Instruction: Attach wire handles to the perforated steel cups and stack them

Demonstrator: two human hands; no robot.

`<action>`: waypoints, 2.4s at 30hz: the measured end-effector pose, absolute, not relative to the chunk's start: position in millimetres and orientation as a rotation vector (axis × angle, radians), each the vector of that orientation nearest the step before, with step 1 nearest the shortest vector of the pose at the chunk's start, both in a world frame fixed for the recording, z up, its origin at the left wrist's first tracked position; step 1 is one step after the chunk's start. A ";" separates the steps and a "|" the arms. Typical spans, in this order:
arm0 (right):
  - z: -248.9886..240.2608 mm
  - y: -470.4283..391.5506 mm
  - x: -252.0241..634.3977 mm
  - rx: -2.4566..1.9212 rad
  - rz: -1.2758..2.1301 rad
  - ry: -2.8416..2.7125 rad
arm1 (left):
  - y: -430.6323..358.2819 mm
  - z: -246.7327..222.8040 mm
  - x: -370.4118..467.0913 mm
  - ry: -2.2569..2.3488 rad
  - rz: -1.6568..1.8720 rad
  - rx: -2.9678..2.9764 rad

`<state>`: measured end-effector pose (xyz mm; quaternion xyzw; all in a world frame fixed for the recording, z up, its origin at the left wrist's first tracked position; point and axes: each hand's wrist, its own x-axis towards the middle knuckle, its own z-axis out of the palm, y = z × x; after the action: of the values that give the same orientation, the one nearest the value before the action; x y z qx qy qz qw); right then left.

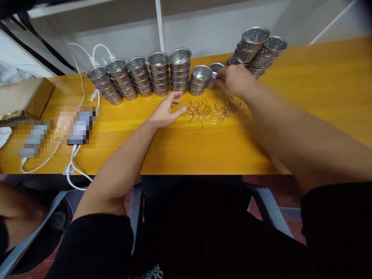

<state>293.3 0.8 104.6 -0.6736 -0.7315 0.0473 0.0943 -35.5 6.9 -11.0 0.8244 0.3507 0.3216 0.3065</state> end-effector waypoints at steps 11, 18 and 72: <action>93.0 -45.4 334.8 -2.068 0.118 -1.829 | 3.4 -5.0 -37.1 0.944 0.836 2.181; 79.8 -38.0 348.0 -1.769 0.019 -1.944 | 3.9 -4.9 -37.6 0.945 0.836 2.192; 33.0 -54.3 264.3 -0.947 0.650 -1.962 | -1.8 19.0 -24.4 0.851 0.841 2.434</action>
<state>264.3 -54.3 33.0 -0.3780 -0.7830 0.2593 0.4205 -24.4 -1.8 19.0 0.8767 0.3066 0.3031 0.2132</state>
